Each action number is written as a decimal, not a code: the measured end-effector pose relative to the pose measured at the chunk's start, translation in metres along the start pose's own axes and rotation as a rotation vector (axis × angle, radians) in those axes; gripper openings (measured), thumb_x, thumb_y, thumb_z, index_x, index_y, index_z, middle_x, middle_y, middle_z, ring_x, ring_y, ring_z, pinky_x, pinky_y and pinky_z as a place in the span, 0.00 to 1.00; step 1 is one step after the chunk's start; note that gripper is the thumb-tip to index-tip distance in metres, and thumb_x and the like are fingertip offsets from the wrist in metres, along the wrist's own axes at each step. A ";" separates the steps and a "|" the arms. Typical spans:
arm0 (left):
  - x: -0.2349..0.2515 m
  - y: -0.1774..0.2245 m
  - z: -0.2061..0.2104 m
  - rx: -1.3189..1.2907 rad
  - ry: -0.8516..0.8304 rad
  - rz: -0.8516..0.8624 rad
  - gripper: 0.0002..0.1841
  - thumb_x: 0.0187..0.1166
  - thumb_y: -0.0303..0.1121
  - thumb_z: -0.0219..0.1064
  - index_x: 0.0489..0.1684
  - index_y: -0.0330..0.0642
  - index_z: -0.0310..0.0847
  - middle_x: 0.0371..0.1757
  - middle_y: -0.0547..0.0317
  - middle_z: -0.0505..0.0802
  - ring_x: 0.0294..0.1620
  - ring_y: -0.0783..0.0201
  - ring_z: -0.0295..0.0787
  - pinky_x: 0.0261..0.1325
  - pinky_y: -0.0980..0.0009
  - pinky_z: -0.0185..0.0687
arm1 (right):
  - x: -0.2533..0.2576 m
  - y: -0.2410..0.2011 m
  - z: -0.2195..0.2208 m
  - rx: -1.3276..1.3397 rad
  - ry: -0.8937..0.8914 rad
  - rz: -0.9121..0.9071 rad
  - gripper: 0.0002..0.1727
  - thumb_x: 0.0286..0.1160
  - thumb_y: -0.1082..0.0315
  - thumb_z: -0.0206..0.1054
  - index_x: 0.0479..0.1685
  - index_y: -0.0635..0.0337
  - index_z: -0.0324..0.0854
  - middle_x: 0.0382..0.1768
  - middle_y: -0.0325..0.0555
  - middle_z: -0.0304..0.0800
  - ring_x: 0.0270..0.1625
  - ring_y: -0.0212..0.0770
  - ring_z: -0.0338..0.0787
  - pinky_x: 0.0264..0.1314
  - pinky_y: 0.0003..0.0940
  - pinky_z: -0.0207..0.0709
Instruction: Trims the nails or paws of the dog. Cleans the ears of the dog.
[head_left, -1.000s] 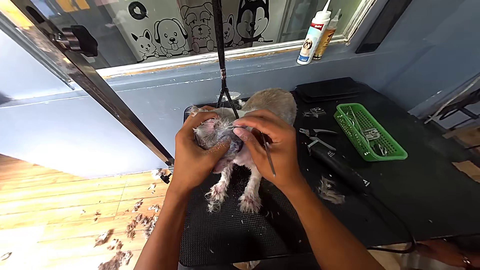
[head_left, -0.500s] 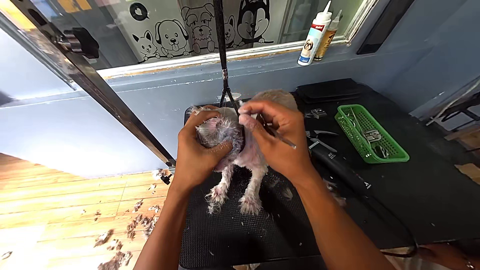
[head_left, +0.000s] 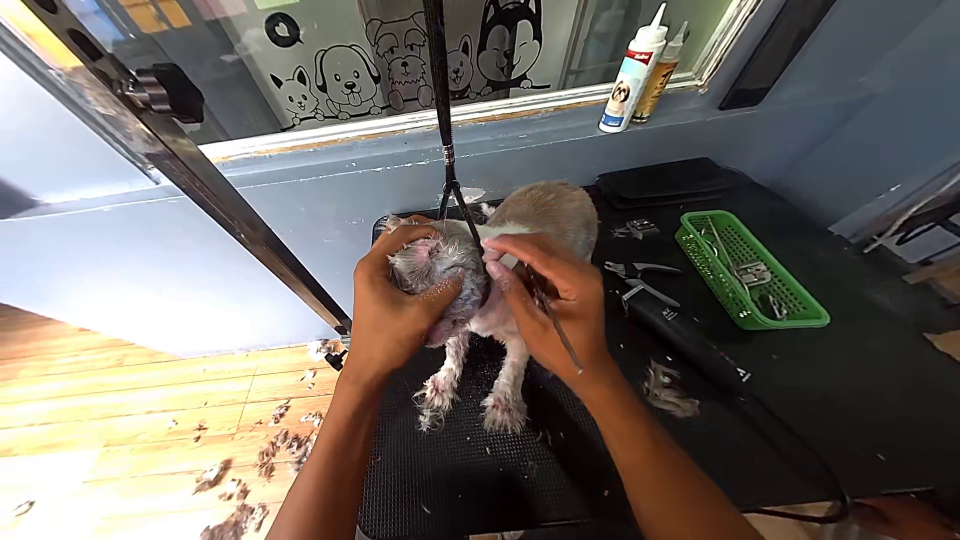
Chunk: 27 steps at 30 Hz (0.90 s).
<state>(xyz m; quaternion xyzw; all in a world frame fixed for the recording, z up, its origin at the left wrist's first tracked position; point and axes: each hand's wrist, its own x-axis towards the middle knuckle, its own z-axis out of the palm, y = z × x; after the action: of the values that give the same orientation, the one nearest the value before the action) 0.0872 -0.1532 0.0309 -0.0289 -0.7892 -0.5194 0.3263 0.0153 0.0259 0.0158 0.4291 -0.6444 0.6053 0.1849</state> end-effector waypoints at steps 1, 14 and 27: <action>0.000 0.000 0.000 0.003 -0.005 -0.001 0.20 0.59 0.28 0.79 0.53 0.40 0.86 0.58 0.55 0.92 0.62 0.62 0.89 0.64 0.65 0.89 | 0.008 0.002 -0.005 -0.038 -0.044 -0.103 0.12 0.78 0.77 0.68 0.57 0.68 0.89 0.51 0.49 0.92 0.44 0.29 0.89 0.46 0.21 0.85; 0.003 0.003 0.002 0.008 -0.046 -0.030 0.21 0.58 0.29 0.78 0.54 0.40 0.87 0.57 0.57 0.93 0.59 0.65 0.91 0.60 0.66 0.91 | 0.078 0.009 -0.019 -0.387 -0.444 -0.686 0.13 0.77 0.77 0.64 0.42 0.56 0.95 0.43 0.44 0.97 0.40 0.42 0.91 0.36 0.36 0.79; -0.008 -0.001 0.000 -0.068 -0.057 -0.115 0.21 0.55 0.27 0.78 0.52 0.40 0.88 0.57 0.57 0.93 0.55 0.64 0.92 0.55 0.66 0.93 | 0.070 0.014 -0.021 -0.215 -0.585 -0.502 0.13 0.85 0.71 0.62 0.55 0.56 0.94 0.51 0.45 0.94 0.52 0.37 0.93 0.51 0.33 0.86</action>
<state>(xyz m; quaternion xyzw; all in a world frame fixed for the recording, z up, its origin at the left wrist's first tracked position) 0.0934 -0.1511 0.0254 -0.0093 -0.7805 -0.5628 0.2720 -0.0413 0.0215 0.0643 0.7058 -0.6045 0.3227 0.1798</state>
